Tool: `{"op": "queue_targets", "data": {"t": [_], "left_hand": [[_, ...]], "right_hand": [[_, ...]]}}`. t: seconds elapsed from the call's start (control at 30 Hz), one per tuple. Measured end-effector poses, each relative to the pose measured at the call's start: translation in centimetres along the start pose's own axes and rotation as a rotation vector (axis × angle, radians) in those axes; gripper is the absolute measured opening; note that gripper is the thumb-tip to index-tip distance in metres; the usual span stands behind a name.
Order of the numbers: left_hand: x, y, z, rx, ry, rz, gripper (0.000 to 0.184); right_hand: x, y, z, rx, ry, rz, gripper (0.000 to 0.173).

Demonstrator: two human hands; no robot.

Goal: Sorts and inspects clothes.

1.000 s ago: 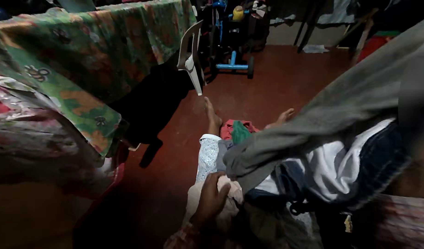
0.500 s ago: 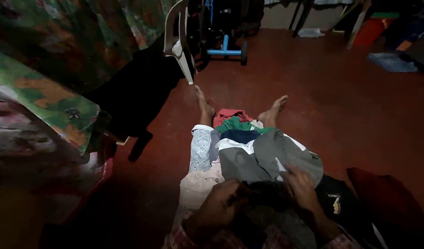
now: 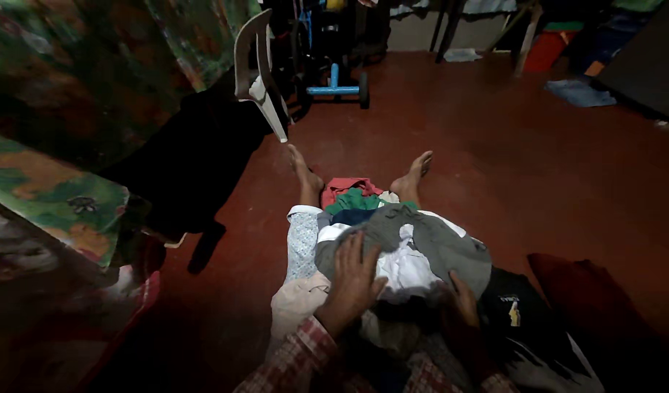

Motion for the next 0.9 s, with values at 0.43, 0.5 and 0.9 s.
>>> {"op": "queue_targets", "data": {"t": [0.43,0.5,0.9], "left_hand": [[-1.9,-4.5,-2.0,-0.378,-0.256,0.031,0.052],[-2.5,-4.3,-2.3,-0.383,-0.291,0.023,0.043],[-8.0,-3.6,-6.3,-0.211,-0.257,0.051,0.030]], "right_hand": [[0.0,0.1,-0.1,0.018,-0.052,0.001,0.039],[-0.4,-0.3,-0.6,0.019,-0.082,-0.015,0.035],[-8.3,-1.4,-12.2,0.174,-0.494,0.195,0.024]]}}
Point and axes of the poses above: each hand's wrist, its own z-axis away from the middle knuckle, its own x-axis out of the palm, y = z × x, the point moved 3 cm from there along -z, towards the middle knuckle, and after that the axes turned 1 degree about z, right-handed, at the moved point
